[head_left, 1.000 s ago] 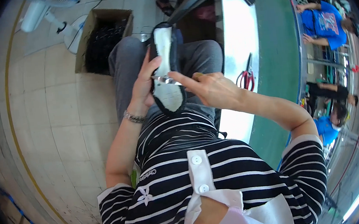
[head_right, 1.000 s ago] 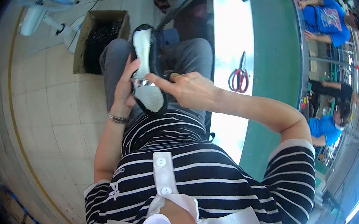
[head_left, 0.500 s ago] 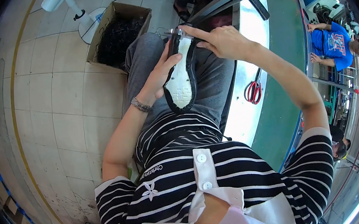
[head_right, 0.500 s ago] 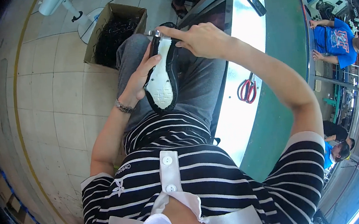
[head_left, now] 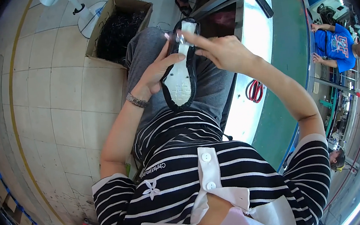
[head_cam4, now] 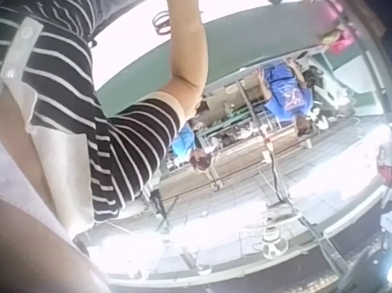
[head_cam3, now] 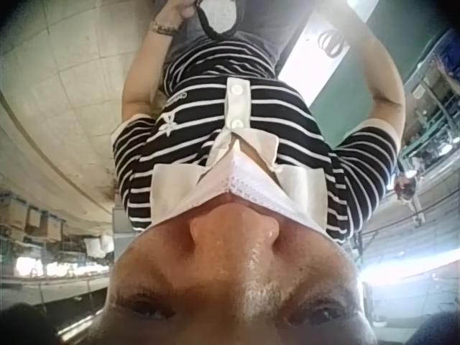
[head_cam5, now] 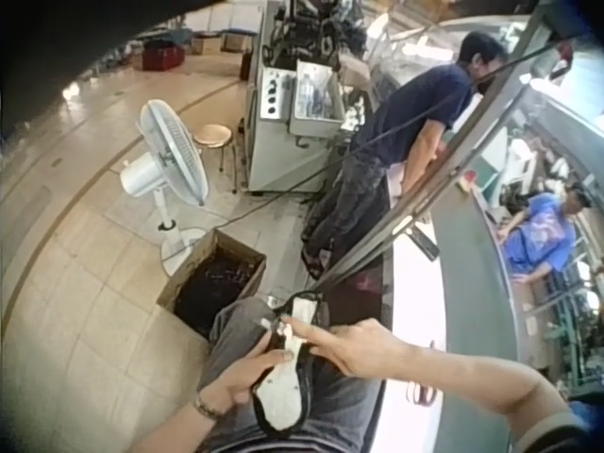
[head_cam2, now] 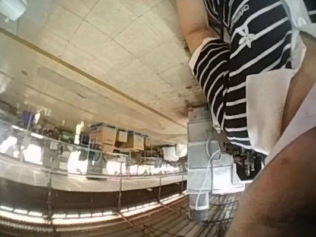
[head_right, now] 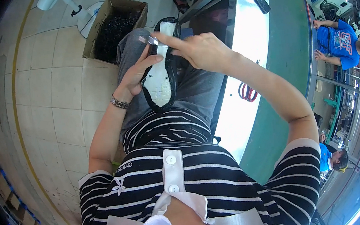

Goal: Assembling a black boot upper and base on a factory production line.

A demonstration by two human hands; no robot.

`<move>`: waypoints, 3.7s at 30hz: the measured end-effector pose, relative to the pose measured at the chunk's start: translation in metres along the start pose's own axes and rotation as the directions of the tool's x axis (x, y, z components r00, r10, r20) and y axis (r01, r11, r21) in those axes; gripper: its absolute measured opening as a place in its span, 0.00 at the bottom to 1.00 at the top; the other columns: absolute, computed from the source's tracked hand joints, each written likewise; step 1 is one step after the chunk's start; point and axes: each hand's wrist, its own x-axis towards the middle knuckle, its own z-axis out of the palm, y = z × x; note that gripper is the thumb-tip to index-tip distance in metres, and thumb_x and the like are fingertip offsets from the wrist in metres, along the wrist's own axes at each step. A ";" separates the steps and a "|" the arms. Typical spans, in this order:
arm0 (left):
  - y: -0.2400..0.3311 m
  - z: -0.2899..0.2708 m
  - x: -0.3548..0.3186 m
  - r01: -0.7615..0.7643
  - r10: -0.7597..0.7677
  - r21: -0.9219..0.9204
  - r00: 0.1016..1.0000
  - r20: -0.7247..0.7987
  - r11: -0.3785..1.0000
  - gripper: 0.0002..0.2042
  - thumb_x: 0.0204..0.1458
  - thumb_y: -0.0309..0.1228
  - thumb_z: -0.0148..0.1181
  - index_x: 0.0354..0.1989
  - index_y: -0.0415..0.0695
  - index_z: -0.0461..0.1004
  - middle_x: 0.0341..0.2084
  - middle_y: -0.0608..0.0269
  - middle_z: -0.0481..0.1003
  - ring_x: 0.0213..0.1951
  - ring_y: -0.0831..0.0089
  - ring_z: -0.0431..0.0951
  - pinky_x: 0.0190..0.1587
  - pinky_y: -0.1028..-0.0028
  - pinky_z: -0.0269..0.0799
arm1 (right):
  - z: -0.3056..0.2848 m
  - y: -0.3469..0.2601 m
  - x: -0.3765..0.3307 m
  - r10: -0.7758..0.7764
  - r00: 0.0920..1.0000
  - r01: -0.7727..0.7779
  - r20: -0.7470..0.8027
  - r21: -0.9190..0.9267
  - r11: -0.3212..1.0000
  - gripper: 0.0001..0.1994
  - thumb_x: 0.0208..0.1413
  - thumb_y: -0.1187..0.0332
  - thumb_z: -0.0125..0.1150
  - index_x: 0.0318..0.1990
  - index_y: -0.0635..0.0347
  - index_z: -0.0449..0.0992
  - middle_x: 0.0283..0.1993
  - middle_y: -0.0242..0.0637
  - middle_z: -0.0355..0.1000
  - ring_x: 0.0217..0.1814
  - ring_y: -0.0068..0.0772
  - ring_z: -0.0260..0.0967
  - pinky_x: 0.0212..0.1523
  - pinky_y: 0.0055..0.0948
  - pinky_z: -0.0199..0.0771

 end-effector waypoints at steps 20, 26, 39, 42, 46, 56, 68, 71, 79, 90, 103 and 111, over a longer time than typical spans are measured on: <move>-0.019 -0.014 -0.010 -0.069 0.073 -0.056 0.995 0.063 0.996 0.41 0.53 0.40 0.64 0.71 0.51 0.46 0.59 0.61 0.64 0.59 0.72 0.65 0.59 0.70 0.63 | 0.003 -0.027 -0.007 0.361 0.884 -0.324 0.298 -0.166 0.931 0.32 0.61 0.63 0.54 0.70 0.40 0.49 0.18 0.39 0.70 0.17 0.42 0.69 0.22 0.38 0.70; -0.055 -0.019 -0.019 0.095 0.023 -0.588 0.982 0.190 0.803 0.32 0.63 0.56 0.36 0.70 0.50 0.51 0.62 0.52 0.63 0.58 0.59 0.69 0.59 0.63 0.66 | -0.035 -0.047 -0.021 0.215 0.851 -0.279 0.480 0.066 0.958 0.34 0.57 0.73 0.55 0.69 0.32 0.53 0.36 0.44 0.74 0.28 0.45 0.72 0.32 0.43 0.75; -0.053 0.000 -0.028 -0.096 0.188 -0.584 0.977 0.099 0.806 0.30 0.64 0.48 0.44 0.72 0.59 0.44 0.64 0.62 0.60 0.61 0.69 0.65 0.60 0.66 0.64 | 0.005 -0.070 -0.036 0.233 0.853 -0.201 0.468 -0.118 0.973 0.39 0.52 0.77 0.56 0.68 0.24 0.53 0.23 0.35 0.66 0.20 0.33 0.69 0.20 0.33 0.72; -0.051 0.003 -0.031 -0.114 0.160 -0.495 0.986 0.051 0.862 0.32 0.61 0.44 0.50 0.72 0.57 0.45 0.64 0.61 0.60 0.60 0.70 0.66 0.60 0.68 0.63 | 0.014 -0.070 -0.046 0.230 0.880 -0.207 0.415 -0.101 0.973 0.37 0.52 0.75 0.58 0.68 0.25 0.56 0.20 0.32 0.64 0.17 0.29 0.65 0.17 0.33 0.68; -0.046 0.011 -0.032 -0.145 0.118 -0.352 0.988 -0.096 0.925 0.35 0.56 0.38 0.57 0.71 0.55 0.49 0.62 0.58 0.61 0.57 0.71 0.67 0.59 0.70 0.63 | 0.008 -0.071 -0.043 0.203 0.901 -0.176 0.384 -0.103 0.979 0.35 0.53 0.71 0.60 0.68 0.29 0.57 0.20 0.33 0.64 0.16 0.29 0.66 0.17 0.32 0.68; -0.033 0.007 -0.038 -0.034 0.003 -0.260 0.993 -0.118 0.965 0.38 0.51 0.31 0.62 0.70 0.55 0.51 0.54 0.60 0.69 0.53 0.72 0.71 0.53 0.70 0.69 | -0.052 -0.096 -0.007 0.179 0.849 -0.076 0.497 -0.221 0.972 0.33 0.57 0.68 0.58 0.69 0.33 0.54 0.25 0.39 0.75 0.19 0.37 0.73 0.20 0.35 0.72; -0.051 -0.007 -0.027 0.013 -0.025 -0.415 0.999 -0.024 0.910 0.39 0.50 0.22 0.60 0.70 0.54 0.50 0.49 0.60 0.72 0.50 0.71 0.74 0.52 0.69 0.70 | -0.015 -0.070 0.002 0.157 0.969 -0.168 0.193 0.045 0.985 0.33 0.60 0.66 0.56 0.71 0.43 0.49 0.17 0.41 0.69 0.15 0.37 0.68 0.16 0.35 0.65; -0.049 -0.002 -0.027 -0.047 0.049 -0.427 0.999 -0.006 0.903 0.38 0.50 0.22 0.60 0.70 0.53 0.50 0.50 0.60 0.72 0.50 0.71 0.74 0.52 0.69 0.70 | 0.005 -0.061 -0.001 0.299 0.871 -0.315 0.389 -0.024 0.949 0.33 0.60 0.67 0.55 0.71 0.43 0.49 0.17 0.41 0.68 0.15 0.39 0.68 0.17 0.36 0.66; -0.047 -0.004 -0.028 -0.013 -0.003 -0.390 0.999 -0.042 0.921 0.40 0.49 0.22 0.61 0.71 0.53 0.49 0.52 0.61 0.70 0.50 0.73 0.73 0.52 0.71 0.69 | 0.005 -0.060 -0.003 0.234 0.935 -0.239 0.266 -0.011 0.971 0.34 0.62 0.65 0.52 0.72 0.44 0.43 0.12 0.38 0.66 0.13 0.39 0.69 0.14 0.33 0.69; -0.051 -0.009 -0.031 -0.042 0.048 -0.234 0.999 0.021 0.971 0.37 0.53 0.28 0.60 0.71 0.59 0.48 0.60 0.61 0.63 0.60 0.72 0.64 0.60 0.68 0.61 | 0.017 -0.068 -0.015 0.289 0.892 -0.260 0.348 -0.128 0.957 0.34 0.60 0.66 0.55 0.71 0.44 0.47 0.15 0.37 0.69 0.12 0.33 0.66 0.12 0.30 0.62; -0.077 -0.031 -0.038 0.081 0.063 -0.609 0.975 0.211 0.789 0.29 0.65 0.51 0.32 0.68 0.45 0.53 0.63 0.53 0.62 0.62 0.61 0.64 0.63 0.60 0.60 | -0.004 -0.070 -0.026 0.183 0.611 -0.727 0.770 0.453 0.516 0.32 0.62 0.66 0.54 0.71 0.49 0.47 0.38 0.38 0.75 0.34 0.26 0.73 0.33 0.27 0.74; -0.056 -0.008 -0.043 -0.050 0.118 -0.472 0.986 0.116 0.880 0.31 0.63 0.45 0.47 0.72 0.60 0.43 0.68 0.62 0.52 0.66 0.69 0.57 0.65 0.67 0.55 | 0.017 -0.089 -0.046 0.323 0.741 -0.476 0.588 0.122 0.871 0.27 0.63 0.61 0.52 0.67 0.48 0.53 0.23 0.45 0.73 0.18 0.47 0.71 0.20 0.40 0.69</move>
